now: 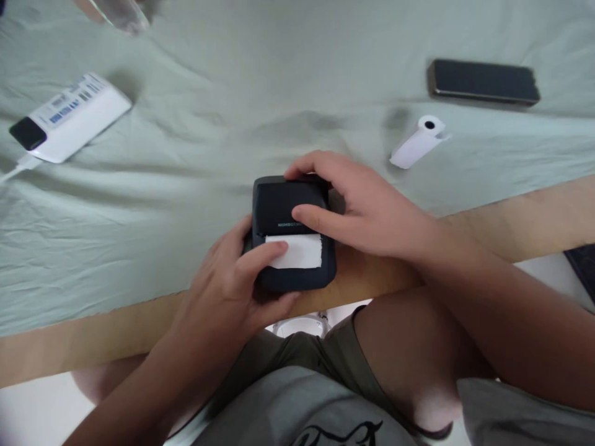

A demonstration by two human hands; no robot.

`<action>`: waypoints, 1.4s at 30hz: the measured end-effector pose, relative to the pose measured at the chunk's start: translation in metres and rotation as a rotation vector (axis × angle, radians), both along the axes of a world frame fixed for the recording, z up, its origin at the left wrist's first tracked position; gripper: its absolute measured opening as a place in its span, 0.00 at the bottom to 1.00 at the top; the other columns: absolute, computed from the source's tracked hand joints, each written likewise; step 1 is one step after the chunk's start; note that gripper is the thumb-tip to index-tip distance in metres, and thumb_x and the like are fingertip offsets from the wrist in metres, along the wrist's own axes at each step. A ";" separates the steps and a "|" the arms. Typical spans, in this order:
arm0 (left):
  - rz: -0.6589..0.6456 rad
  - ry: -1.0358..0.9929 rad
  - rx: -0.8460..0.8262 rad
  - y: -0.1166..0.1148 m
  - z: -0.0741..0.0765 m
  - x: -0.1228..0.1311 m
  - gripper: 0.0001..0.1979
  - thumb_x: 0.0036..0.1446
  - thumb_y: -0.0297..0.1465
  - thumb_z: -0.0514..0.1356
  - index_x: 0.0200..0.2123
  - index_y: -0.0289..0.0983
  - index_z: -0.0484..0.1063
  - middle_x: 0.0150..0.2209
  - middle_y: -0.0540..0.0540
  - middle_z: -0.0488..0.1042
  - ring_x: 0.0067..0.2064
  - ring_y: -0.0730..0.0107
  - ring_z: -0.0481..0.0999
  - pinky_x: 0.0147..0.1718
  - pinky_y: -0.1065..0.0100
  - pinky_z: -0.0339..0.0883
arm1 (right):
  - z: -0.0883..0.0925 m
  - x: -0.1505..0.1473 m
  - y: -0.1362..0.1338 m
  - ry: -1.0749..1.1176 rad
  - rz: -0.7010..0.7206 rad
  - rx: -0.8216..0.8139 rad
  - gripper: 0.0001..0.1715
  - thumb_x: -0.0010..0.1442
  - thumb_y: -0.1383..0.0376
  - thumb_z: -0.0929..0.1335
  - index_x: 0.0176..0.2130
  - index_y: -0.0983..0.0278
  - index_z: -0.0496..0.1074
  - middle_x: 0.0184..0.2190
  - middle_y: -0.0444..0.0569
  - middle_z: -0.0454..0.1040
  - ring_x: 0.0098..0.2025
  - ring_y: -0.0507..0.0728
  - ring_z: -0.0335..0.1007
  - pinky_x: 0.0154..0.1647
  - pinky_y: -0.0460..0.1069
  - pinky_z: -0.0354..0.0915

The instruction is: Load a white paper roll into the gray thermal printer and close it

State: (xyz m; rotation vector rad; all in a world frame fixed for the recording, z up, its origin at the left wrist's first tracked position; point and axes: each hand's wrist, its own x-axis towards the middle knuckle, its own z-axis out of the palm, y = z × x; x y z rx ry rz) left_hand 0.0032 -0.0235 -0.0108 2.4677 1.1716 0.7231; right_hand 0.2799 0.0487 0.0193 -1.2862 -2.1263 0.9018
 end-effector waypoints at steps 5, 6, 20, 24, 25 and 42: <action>0.055 0.060 0.031 -0.002 0.000 0.003 0.47 0.68 0.39 0.79 0.81 0.43 0.62 0.76 0.21 0.74 0.73 0.29 0.83 0.68 0.36 0.84 | -0.002 0.000 0.003 0.054 0.008 -0.052 0.36 0.72 0.42 0.74 0.67 0.60 0.82 0.63 0.57 0.84 0.62 0.67 0.83 0.67 0.64 0.81; 0.060 0.065 0.028 -0.002 0.000 0.003 0.47 0.67 0.40 0.79 0.81 0.43 0.62 0.76 0.22 0.74 0.73 0.29 0.83 0.68 0.36 0.83 | -0.002 0.000 0.003 0.060 0.012 -0.062 0.37 0.71 0.41 0.75 0.67 0.60 0.82 0.63 0.56 0.84 0.62 0.67 0.83 0.67 0.64 0.81; 0.072 0.059 -0.014 -0.002 0.000 0.004 0.44 0.69 0.40 0.76 0.80 0.47 0.60 0.77 0.26 0.75 0.75 0.31 0.82 0.69 0.37 0.83 | -0.009 0.001 0.004 0.055 0.035 -0.067 0.36 0.70 0.43 0.74 0.67 0.58 0.79 0.59 0.55 0.83 0.54 0.63 0.80 0.58 0.60 0.82; 0.066 0.043 -0.021 0.000 -0.001 0.001 0.55 0.72 0.47 0.76 0.87 0.39 0.48 0.78 0.24 0.76 0.75 0.33 0.83 0.72 0.39 0.82 | -0.013 0.010 -0.004 -0.002 -0.106 0.113 0.37 0.73 0.36 0.72 0.67 0.56 0.80 0.56 0.56 0.80 0.54 0.64 0.79 0.59 0.60 0.78; 0.064 0.050 -0.048 0.001 0.000 -0.001 0.56 0.72 0.49 0.76 0.87 0.39 0.48 0.77 0.25 0.77 0.75 0.34 0.83 0.72 0.40 0.82 | -0.012 0.012 -0.006 -0.027 -0.148 0.131 0.37 0.74 0.36 0.71 0.67 0.57 0.79 0.50 0.54 0.79 0.49 0.62 0.78 0.53 0.58 0.77; 0.060 0.122 -0.156 0.024 0.021 -0.019 0.47 0.57 0.55 0.86 0.74 0.46 0.79 0.71 0.35 0.86 0.77 0.27 0.82 0.75 0.30 0.82 | -0.010 0.010 -0.004 -0.053 0.071 -0.091 0.53 0.67 0.39 0.77 0.77 0.61 0.65 0.36 0.44 0.79 0.34 0.58 0.75 0.34 0.51 0.63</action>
